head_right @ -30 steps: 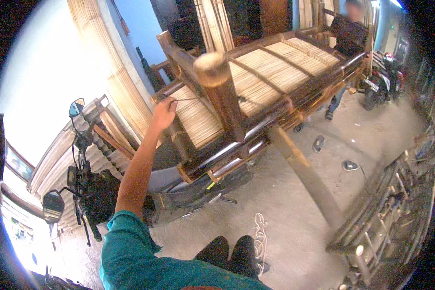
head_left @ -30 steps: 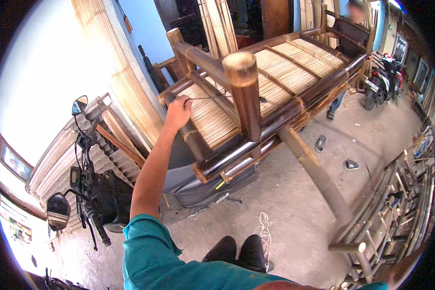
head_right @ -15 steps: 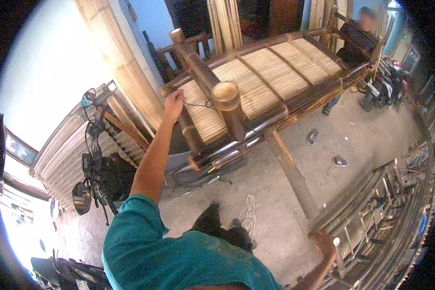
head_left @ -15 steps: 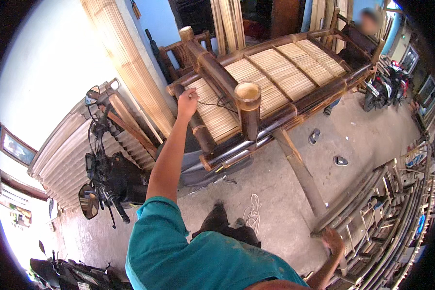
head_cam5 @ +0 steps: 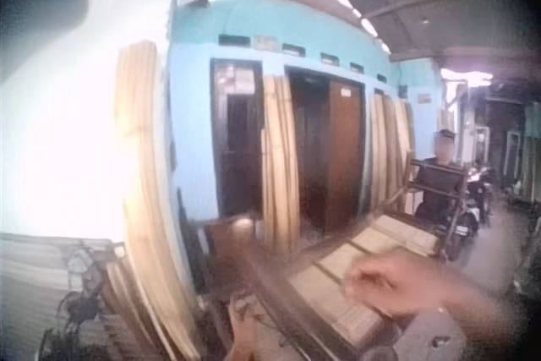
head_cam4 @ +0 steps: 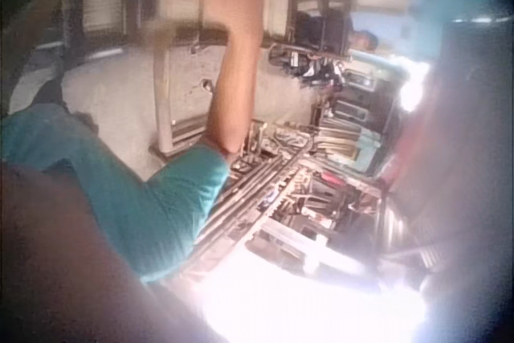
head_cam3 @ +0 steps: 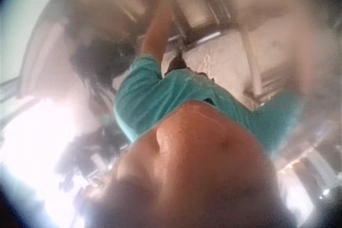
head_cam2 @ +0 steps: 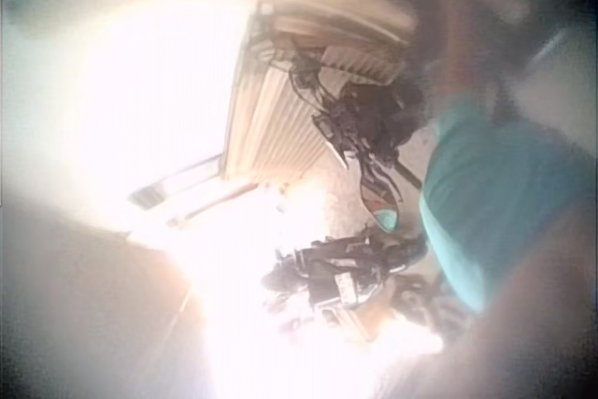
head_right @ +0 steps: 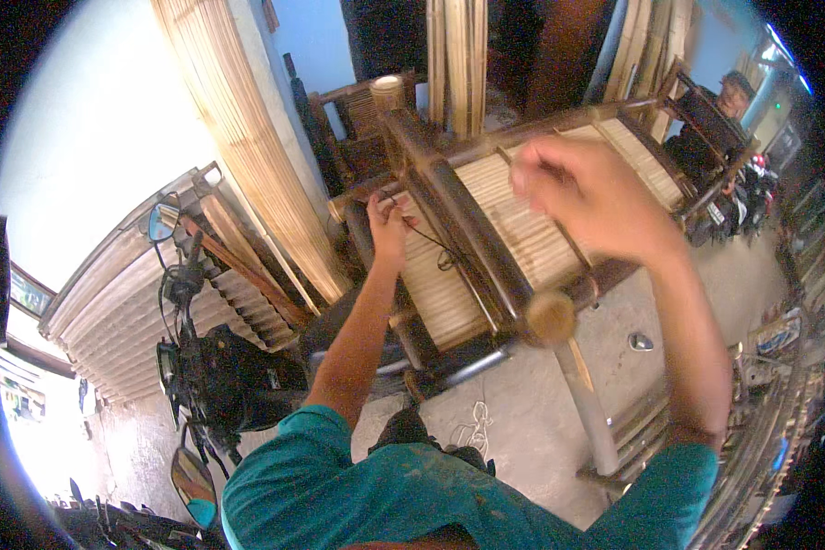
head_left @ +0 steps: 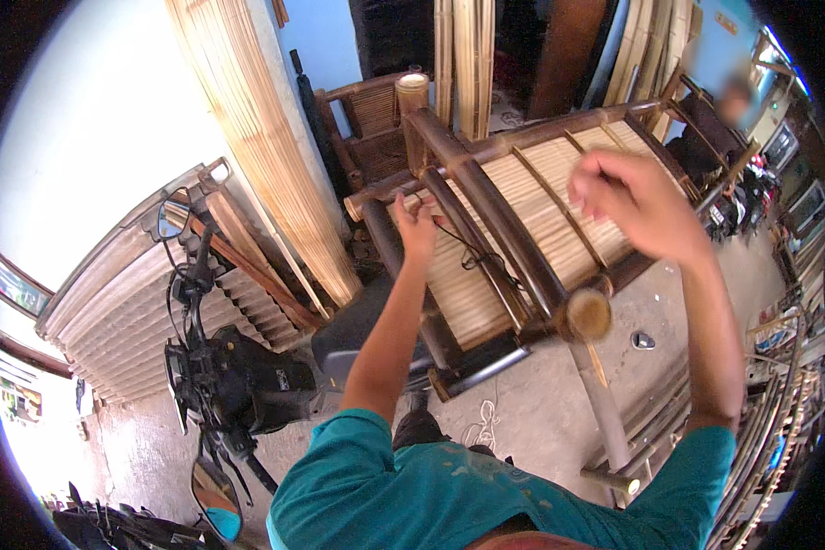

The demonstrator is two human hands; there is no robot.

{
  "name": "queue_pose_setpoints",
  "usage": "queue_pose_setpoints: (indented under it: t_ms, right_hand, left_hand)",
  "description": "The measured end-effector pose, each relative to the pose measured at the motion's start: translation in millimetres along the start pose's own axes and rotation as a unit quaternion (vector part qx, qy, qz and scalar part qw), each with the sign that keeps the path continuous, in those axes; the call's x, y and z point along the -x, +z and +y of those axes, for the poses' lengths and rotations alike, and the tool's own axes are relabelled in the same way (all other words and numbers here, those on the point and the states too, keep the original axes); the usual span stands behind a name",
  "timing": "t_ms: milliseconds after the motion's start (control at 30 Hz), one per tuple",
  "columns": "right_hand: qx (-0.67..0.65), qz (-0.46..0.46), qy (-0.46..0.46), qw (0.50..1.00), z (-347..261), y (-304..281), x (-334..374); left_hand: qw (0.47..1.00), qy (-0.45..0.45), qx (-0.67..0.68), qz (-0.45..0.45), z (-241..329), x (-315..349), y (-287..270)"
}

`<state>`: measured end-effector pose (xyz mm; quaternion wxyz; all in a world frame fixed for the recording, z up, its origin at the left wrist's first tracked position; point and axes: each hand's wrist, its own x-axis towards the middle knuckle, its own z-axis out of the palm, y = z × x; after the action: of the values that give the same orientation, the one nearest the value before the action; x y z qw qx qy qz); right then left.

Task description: The person secures a bamboo chair to a scooter using a black rope. They wrap the rope around the chair legs and the scooter frame, tie knots, and use pliers to tighten and trim the rope. Finally, they lift the chair off the scooter and carry it away.

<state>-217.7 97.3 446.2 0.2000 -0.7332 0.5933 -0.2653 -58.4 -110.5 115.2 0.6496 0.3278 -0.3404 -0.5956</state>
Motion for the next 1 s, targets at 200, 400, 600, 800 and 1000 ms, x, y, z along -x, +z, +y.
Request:
queue_pose_setpoints:
  t_ms: [200,400,600,800,1000]
  right_hand:
    - [0.251,-0.084,-0.014,0.964,118,46,-202]
    - [0.068,-0.216,0.192,0.955,240,126,-285]
    - [-0.311,-0.269,0.223,0.884,258,170,-283]
    - [-0.275,-0.308,0.221,0.884,277,161,-226]
    - [-0.202,-0.361,0.44,0.797,291,125,-58]
  left_hand:
    - [0.966,-0.175,0.185,-0.048,-23,-50,29]
    - [0.982,-0.138,0.1,-0.084,-26,-54,61]
    - [0.93,-0.189,-0.104,-0.296,-41,-60,48]
    - [0.887,-0.239,-0.022,-0.394,-78,-52,7]
    - [0.907,-0.185,-0.178,-0.334,-60,-55,-49]
